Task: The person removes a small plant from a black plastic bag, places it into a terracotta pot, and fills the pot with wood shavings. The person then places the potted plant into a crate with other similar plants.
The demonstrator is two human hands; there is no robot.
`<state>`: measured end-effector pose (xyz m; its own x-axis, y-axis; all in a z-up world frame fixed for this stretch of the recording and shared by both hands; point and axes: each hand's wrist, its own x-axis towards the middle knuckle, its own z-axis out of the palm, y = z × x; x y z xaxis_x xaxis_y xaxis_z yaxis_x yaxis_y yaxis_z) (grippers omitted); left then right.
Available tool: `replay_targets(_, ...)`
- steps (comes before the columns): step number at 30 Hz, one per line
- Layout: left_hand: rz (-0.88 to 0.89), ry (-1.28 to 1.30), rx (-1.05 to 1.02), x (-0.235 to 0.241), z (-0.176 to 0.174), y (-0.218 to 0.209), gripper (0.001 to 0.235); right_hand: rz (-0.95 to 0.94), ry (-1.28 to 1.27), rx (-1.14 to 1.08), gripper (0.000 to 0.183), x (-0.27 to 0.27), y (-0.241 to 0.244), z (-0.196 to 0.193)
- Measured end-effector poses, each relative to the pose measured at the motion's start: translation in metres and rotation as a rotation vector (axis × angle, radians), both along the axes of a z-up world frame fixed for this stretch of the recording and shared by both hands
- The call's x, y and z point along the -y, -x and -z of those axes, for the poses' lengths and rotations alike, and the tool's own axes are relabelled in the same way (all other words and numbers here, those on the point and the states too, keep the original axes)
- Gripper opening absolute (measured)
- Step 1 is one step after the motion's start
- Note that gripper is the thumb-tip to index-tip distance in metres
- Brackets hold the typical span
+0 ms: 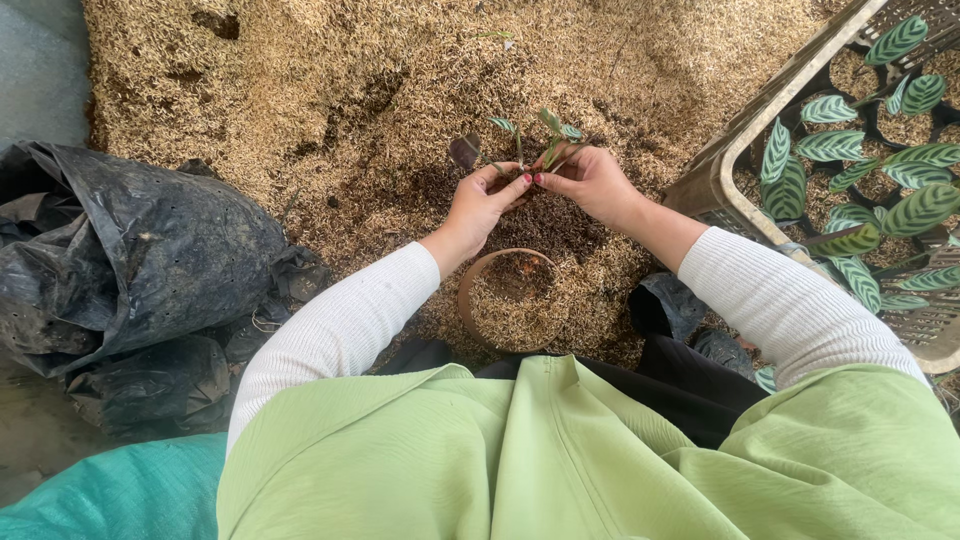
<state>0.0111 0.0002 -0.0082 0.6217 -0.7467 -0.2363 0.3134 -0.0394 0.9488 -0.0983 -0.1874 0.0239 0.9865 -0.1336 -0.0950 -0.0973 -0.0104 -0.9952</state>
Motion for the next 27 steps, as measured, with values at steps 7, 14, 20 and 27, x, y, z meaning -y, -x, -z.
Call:
replay_targets(7,-0.095,0.065,-0.046,0.001,-0.009,0.014,0.027,-0.012,-0.001,-0.046,0.018,0.001,-0.001,-0.006)
replay_targets(14,-0.066,0.046,-0.023,0.003,-0.014,0.009,0.022,0.032,-0.16,0.02,0.02,0.007,0.0,0.009)
replay_targets(20,-0.201,0.226,-0.166,0.018,-0.007,0.015,0.015,0.182,-0.452,0.028,0.018,0.002,-0.007,0.015)
replay_targets(27,-0.325,0.278,-0.257,0.026,-0.004,0.021,0.013,0.254,-0.557,0.042,0.014,-0.008,-0.01,0.009)
